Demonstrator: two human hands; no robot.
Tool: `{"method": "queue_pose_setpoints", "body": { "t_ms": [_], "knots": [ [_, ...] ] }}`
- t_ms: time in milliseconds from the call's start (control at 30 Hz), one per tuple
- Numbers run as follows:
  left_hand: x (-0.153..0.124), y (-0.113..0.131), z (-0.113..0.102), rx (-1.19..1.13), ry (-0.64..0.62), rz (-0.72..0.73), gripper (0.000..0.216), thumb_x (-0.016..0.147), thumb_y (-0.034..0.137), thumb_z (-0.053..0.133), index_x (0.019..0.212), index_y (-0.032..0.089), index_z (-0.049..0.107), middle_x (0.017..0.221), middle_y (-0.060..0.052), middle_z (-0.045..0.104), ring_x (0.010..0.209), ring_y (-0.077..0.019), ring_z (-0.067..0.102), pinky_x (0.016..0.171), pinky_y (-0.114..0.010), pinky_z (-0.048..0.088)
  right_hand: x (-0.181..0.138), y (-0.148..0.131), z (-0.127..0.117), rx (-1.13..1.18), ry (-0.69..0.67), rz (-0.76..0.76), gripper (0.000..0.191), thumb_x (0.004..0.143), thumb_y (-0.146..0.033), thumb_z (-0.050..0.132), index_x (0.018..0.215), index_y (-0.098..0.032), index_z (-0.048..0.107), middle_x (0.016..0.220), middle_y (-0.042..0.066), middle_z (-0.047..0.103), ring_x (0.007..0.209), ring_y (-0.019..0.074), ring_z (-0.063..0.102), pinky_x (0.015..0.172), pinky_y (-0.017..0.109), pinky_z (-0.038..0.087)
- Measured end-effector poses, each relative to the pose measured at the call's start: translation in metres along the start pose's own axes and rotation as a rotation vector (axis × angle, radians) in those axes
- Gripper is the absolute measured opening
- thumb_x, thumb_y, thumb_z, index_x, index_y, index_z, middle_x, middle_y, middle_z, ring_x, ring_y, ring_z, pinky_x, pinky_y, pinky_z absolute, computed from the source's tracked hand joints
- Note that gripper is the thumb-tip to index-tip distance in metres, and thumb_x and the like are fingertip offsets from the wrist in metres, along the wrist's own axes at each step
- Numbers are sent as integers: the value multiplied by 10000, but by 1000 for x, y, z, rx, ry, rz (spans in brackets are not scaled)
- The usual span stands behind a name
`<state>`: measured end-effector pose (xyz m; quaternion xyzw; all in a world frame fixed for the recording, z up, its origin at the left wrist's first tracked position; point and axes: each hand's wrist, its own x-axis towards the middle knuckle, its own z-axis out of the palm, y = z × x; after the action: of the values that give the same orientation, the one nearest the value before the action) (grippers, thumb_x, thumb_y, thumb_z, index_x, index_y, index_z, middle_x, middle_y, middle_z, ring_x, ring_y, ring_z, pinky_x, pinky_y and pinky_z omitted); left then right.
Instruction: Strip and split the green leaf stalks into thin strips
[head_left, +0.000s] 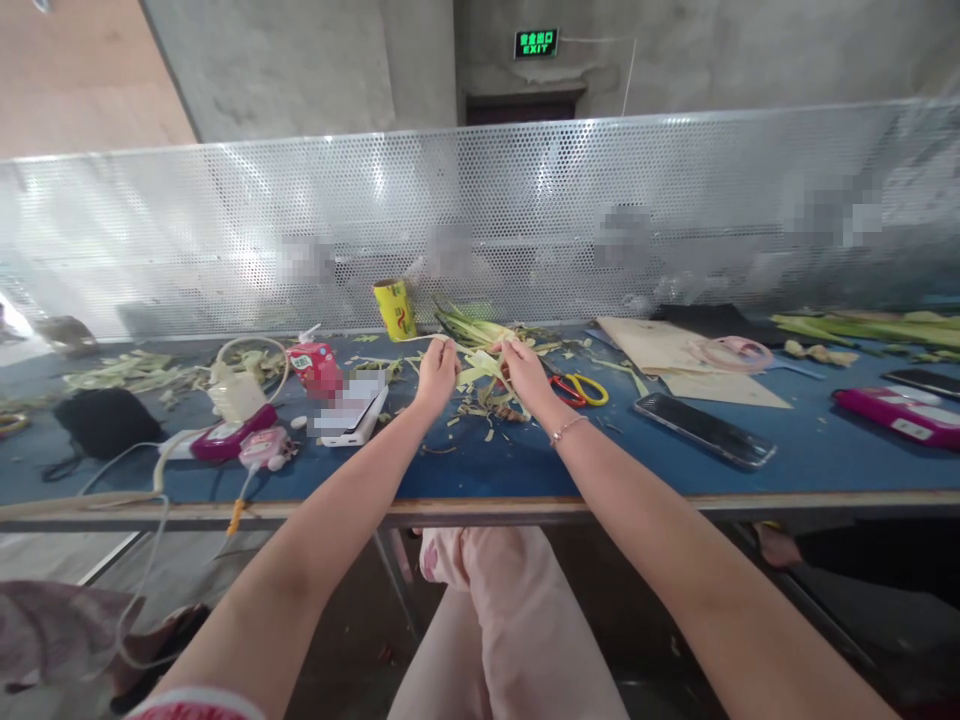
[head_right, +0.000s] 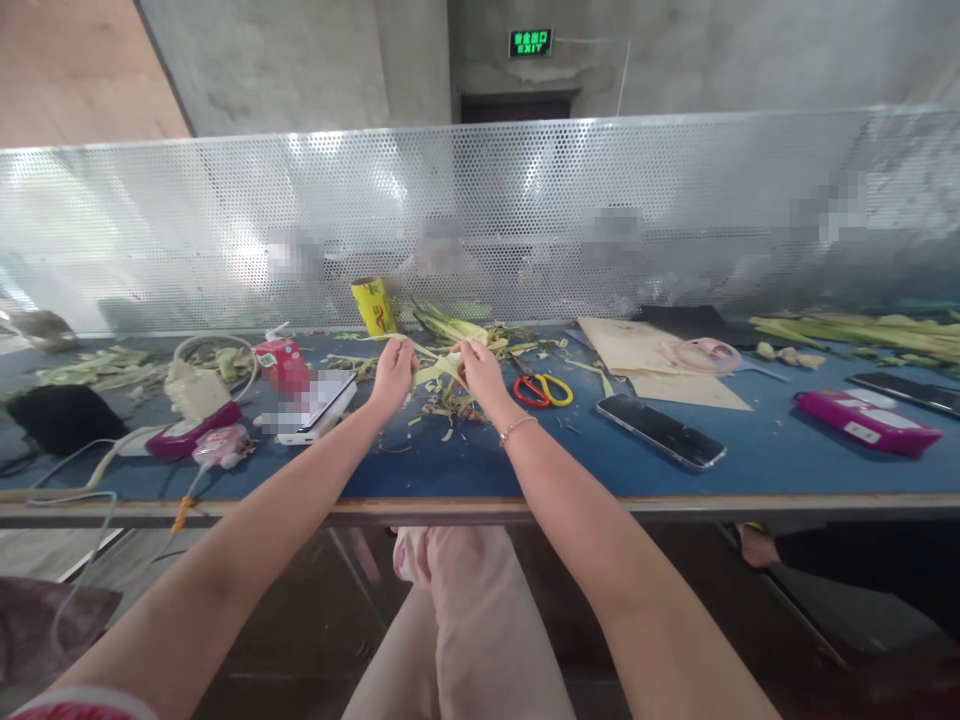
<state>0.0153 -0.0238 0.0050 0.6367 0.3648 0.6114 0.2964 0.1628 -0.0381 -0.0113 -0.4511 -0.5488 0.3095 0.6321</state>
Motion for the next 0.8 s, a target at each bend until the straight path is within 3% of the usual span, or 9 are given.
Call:
{"method": "queue_pose_setpoints", "body": {
  "t_ms": [100, 233, 333, 467, 600, 800],
  "knots": [
    [-1, -3, 1, 49, 7, 53, 280, 909, 297, 433, 653, 216, 351, 477, 66, 388, 455, -80, 369, 521, -219, 312, -3, 3, 5, -52, 0, -23, 318, 885, -499, 416, 800, -228, 558, 491, -56, 443, 414, 132, 455, 500, 292, 401],
    [-4, -5, 6, 37, 35, 1, 289, 882, 389, 492, 664, 215, 415, 469, 58, 413, 470, -95, 413, 533, -229, 332, -6, 6, 9, -277, 47, -259, 307, 911, -446, 390, 752, -231, 540, 488, -43, 428, 468, 145, 455, 568, 296, 383],
    [-10, -3, 13, -8, -12, -58, 354, 861, 472, 507, 634, 206, 456, 460, 43, 430, 457, -100, 429, 508, -234, 339, -7, 4, 9, -356, 100, -359, 325, 934, -419, 350, 732, -231, 522, 569, -11, 489, 551, 162, 479, 621, 303, 379],
    [-18, 6, 20, -7, -139, -115, 379, 867, 464, 503, 599, 203, 443, 433, 47, 415, 390, -92, 415, 455, -234, 337, -8, 2, 9, -348, 137, -381, 320, 938, -424, 351, 746, -238, 526, 603, 5, 516, 594, 176, 493, 650, 306, 376],
    [-21, 15, 22, 15, -115, -252, 359, 901, 434, 460, 622, 208, 458, 411, 60, 375, 333, -95, 369, 416, -240, 288, -11, 0, 13, -327, 120, -380, 332, 931, -442, 365, 748, -229, 542, 613, 9, 525, 581, 167, 486, 644, 307, 365],
    [-21, 11, 20, 51, -38, -108, 418, 886, 459, 498, 565, 204, 418, 468, 22, 412, 478, -116, 432, 505, -246, 342, -15, -6, 15, -267, 154, -369, 340, 935, -447, 350, 783, -220, 552, 613, 7, 533, 582, 160, 489, 635, 301, 361]
  ]
}}
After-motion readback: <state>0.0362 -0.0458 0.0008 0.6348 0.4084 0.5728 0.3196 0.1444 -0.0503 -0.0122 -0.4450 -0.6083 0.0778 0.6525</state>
